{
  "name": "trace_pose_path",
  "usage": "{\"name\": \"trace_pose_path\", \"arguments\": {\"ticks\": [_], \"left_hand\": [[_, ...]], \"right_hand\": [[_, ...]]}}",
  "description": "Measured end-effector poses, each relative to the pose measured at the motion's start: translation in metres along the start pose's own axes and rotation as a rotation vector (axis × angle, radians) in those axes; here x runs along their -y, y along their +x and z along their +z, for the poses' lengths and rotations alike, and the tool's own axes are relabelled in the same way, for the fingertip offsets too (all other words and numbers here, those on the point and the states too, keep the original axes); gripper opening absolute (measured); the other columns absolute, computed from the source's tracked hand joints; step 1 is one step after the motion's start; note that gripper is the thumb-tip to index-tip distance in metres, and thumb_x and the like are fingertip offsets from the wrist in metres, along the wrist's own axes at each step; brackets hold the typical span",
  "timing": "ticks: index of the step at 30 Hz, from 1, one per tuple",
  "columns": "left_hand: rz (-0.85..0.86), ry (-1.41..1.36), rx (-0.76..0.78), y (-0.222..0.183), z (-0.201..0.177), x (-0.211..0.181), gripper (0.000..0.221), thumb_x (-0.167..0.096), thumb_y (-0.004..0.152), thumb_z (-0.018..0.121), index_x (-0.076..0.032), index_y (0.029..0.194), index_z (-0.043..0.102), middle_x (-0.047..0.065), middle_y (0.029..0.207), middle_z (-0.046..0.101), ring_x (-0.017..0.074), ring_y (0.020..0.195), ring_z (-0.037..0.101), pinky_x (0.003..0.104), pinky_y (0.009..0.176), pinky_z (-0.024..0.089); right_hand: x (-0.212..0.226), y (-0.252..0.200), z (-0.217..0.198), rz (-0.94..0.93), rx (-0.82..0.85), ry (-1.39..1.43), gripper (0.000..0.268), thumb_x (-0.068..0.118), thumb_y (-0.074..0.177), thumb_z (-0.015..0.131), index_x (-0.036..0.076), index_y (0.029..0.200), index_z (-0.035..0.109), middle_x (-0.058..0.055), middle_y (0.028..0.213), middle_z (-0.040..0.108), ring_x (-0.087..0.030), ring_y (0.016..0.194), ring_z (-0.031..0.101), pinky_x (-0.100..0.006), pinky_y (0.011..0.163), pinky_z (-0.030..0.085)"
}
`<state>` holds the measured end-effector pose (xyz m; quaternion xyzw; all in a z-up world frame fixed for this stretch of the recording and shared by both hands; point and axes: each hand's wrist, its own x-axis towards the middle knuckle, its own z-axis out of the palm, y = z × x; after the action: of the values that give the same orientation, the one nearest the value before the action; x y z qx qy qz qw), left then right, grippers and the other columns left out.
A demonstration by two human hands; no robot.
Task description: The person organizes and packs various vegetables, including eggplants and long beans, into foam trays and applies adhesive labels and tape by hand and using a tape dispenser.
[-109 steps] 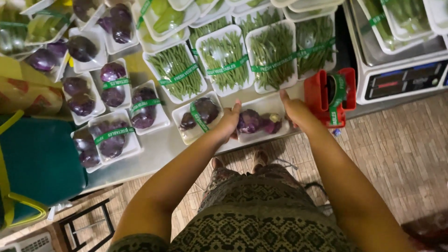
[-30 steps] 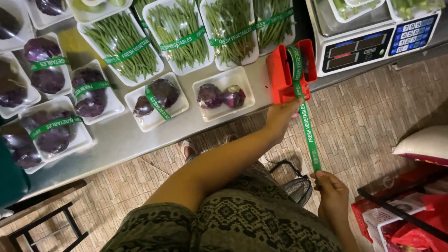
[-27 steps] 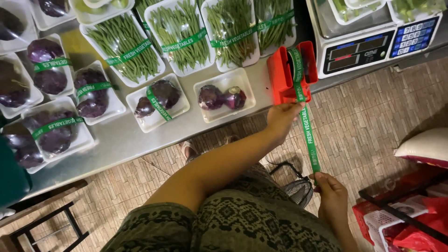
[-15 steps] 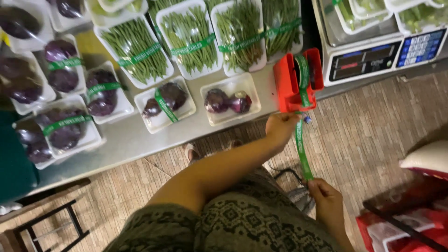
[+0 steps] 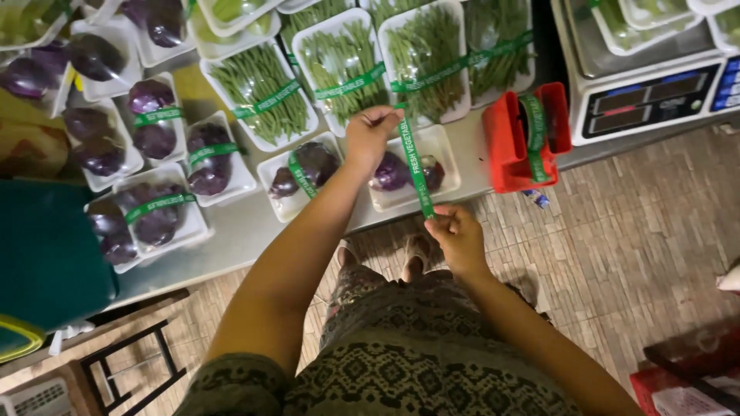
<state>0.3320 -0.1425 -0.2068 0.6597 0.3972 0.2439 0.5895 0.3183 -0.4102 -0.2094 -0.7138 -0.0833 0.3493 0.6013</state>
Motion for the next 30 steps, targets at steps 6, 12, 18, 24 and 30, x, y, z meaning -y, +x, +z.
{"name": "trace_pose_path", "arguments": {"ticks": [6,12,18,24,30], "left_hand": [[-0.14,-0.157,-0.031,-0.006,-0.001,0.001,0.014,-0.02,0.083,0.081,-0.012,0.094,0.082,0.003,0.08,0.076,0.0103,0.072,0.064,0.021,0.069,0.05],[-0.191,-0.062,-0.052,-0.001,-0.004,0.01,0.015,-0.025,0.08,0.083,-0.016,0.092,0.083,0.0,0.07,0.074,0.009,0.064,0.066,0.019,0.061,0.048],[-0.268,0.228,-0.054,0.018,0.006,0.045,0.019,-0.036,0.079,0.08,-0.024,0.093,0.082,-0.002,0.073,0.076,0.0167,0.078,0.076,0.029,0.072,0.057],[-0.316,0.485,0.015,0.007,-0.001,0.04,0.024,-0.043,0.081,0.075,-0.03,0.1,0.082,-0.004,0.092,0.079,0.025,0.098,0.077,0.037,0.081,0.06],[-0.332,0.521,0.085,-0.002,-0.011,0.018,0.028,-0.038,0.086,0.073,-0.02,0.105,0.081,0.007,0.1,0.079,0.034,0.105,0.074,0.044,0.083,0.061]], "right_hand": [[-0.027,0.011,-0.001,-0.018,-0.062,-0.083,0.029,0.018,0.086,0.086,0.006,0.108,0.073,-0.006,0.083,0.073,-0.011,0.078,0.067,-0.028,0.067,0.052],[-0.019,0.011,0.004,-0.024,-0.079,-0.023,0.026,0.015,0.085,0.087,0.003,0.105,0.074,-0.004,0.081,0.069,-0.009,0.078,0.065,-0.023,0.068,0.05],[-0.029,0.03,0.006,0.11,0.008,0.033,0.022,0.021,0.086,0.085,0.008,0.097,0.071,-0.003,0.064,0.06,-0.005,0.045,0.049,-0.019,0.037,0.035],[-0.031,0.045,0.007,0.188,0.036,0.065,0.017,0.02,0.088,0.08,0.006,0.095,0.073,-0.007,0.058,0.055,-0.009,0.035,0.045,-0.021,0.029,0.03],[-0.015,0.045,-0.002,0.221,0.117,0.01,0.017,0.017,0.084,0.083,0.005,0.094,0.075,-0.004,0.051,0.045,-0.006,0.032,0.039,-0.02,0.03,0.029]]}}
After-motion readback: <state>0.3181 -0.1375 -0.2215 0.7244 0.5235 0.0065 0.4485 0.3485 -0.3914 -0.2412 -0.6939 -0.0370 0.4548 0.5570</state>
